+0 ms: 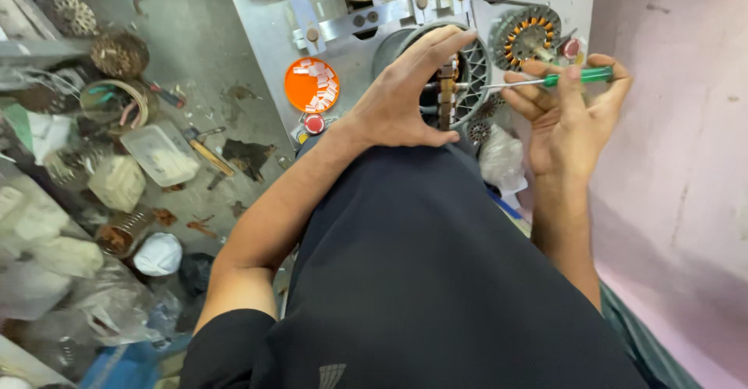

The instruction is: The person connects wires to a fan motor stator using a screwdriver and secures them with small plastic components.

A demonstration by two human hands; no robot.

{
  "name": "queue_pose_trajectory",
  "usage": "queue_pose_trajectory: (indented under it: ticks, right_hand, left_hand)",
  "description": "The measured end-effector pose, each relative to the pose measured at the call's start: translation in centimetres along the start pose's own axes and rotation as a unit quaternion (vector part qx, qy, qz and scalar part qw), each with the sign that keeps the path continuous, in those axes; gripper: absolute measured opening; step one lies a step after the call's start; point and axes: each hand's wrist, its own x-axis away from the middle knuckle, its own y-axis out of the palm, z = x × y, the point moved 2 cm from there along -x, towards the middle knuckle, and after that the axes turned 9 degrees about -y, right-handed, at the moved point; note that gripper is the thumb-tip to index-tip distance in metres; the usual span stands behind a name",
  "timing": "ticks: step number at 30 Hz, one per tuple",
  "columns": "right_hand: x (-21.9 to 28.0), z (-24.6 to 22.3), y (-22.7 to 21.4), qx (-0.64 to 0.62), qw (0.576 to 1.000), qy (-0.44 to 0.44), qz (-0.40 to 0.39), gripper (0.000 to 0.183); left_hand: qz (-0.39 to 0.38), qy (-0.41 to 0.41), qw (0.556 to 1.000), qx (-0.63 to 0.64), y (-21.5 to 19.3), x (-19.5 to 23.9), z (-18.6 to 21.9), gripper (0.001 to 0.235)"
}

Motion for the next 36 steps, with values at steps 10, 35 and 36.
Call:
queue_pose_trajectory:
  ticks: [10,35,36]
  right_hand:
    - [6.1,0.7,2.3,0.198,0.927,-0.304,-0.1,0.072]
    - [3.8,-0.1,4.4,0.347,0.8,-0.436,-0.221,0.059]
    - [3.6,-0.5,4.4,0.337,0.818,-0.402,-0.235,0.057]
  left_hand:
    - [0.009,0.025,1.0,-0.015,1.2,-0.3,0.1,0.118]
    - [-0.112,-0.066,0.956,0.262,-0.8,-2.0,-2.7,0.04]
    - [-0.112,-0.065,0.957,0.26,-0.8,-2.0,-2.7,0.04]
